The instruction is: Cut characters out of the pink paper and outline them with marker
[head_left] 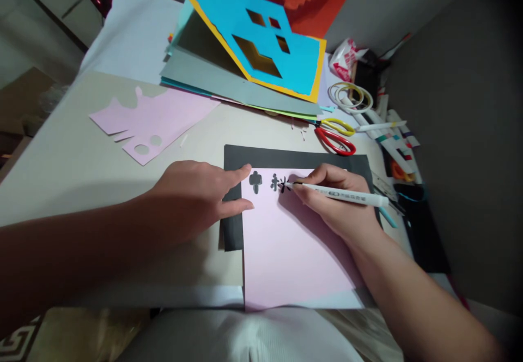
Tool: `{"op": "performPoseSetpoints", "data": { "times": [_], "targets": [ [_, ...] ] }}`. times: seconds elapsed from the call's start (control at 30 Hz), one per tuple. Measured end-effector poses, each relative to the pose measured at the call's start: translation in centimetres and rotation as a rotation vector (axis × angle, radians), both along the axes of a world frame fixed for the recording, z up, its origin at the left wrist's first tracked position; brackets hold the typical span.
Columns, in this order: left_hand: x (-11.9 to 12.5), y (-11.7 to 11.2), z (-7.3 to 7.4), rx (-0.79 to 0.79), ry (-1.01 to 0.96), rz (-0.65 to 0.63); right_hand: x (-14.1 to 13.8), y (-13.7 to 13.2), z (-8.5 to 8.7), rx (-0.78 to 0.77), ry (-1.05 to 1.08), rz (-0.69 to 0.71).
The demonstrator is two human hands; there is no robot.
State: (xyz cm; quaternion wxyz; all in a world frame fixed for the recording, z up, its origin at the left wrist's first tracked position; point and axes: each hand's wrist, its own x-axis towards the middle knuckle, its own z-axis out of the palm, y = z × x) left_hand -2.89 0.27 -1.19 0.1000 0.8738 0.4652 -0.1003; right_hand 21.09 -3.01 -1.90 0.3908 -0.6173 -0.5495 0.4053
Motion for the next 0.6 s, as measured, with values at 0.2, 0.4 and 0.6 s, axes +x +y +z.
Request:
{"op": "performPoseSetpoints", "data": {
  "times": [0.2, 0.4, 0.6],
  "targets": [
    [-0.28, -0.03, -0.67, 0.075, -0.024, -0.041, -0.16, -0.06, -0.04, 0.029, -0.024, 0.016],
    [-0.36, -0.16, -0.9, 0.1, -0.042, -0.035, -0.33, -0.16, -0.09, 0.031, -0.046, 0.014],
    [-0.19, 0.01, -0.56, 0.062, -0.015, -0.016, -0.41, -0.02, -0.22, 0.035, -0.093, 0.053]
  ]
}}
